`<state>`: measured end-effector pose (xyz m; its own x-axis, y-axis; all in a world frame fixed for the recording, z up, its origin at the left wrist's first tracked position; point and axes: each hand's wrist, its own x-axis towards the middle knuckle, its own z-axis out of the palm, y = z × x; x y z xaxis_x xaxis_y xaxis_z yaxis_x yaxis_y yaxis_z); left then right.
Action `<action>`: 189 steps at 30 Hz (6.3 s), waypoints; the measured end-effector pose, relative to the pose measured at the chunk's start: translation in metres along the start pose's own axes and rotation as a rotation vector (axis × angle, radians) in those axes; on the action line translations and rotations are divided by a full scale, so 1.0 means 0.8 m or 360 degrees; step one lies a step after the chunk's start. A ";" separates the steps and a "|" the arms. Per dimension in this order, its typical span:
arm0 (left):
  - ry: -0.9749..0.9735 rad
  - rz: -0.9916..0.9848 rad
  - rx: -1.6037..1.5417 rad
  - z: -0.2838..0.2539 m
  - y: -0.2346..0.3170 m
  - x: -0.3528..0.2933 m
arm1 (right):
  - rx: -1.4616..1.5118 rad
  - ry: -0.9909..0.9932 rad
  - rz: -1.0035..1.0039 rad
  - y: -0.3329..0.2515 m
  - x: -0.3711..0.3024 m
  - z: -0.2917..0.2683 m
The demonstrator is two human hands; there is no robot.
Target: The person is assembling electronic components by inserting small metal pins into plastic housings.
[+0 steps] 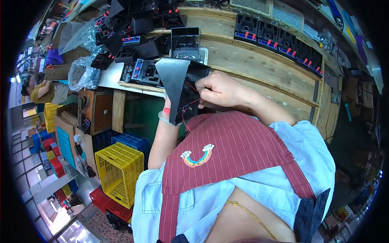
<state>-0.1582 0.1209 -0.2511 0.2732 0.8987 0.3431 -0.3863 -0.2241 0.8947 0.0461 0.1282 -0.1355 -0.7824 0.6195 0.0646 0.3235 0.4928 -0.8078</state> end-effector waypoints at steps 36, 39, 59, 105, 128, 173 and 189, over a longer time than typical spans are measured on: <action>0.1099 -0.0045 -0.0917 -0.060 0.085 -0.039 | -0.0829 0.0307 -0.0051 0.109 0.061 0.017; 0.1101 0.0001 -0.0930 -0.052 0.089 -0.036 | -0.1126 0.0278 0.0107 0.105 0.064 0.042; 0.0731 -0.0324 -0.0524 0.047 0.031 0.004 | -0.0080 0.0769 -0.0431 0.036 0.006 0.011; 0.0688 -0.0604 -0.0015 -0.017 0.041 -0.012 | -0.0320 0.1328 0.0657 0.126 0.021 -0.091; 0.0528 -0.0421 -0.0953 0.042 0.031 0.004 | -0.0758 0.0497 -0.0827 0.025 0.005 0.016; 0.1287 -0.0048 -0.0482 -0.042 0.039 -0.072 | -0.0462 0.0303 -0.0014 0.133 0.122 0.031; 0.0731 -0.0373 -0.0436 0.043 0.033 -0.006 | -0.0489 0.0754 -0.0241 0.048 0.028 0.029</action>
<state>-0.1397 0.0975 -0.2191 -0.0075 0.9976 -0.0687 -0.5920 0.0510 0.8043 0.0287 0.1463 -0.1787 -0.5313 0.6993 0.4781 0.4215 0.7078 -0.5668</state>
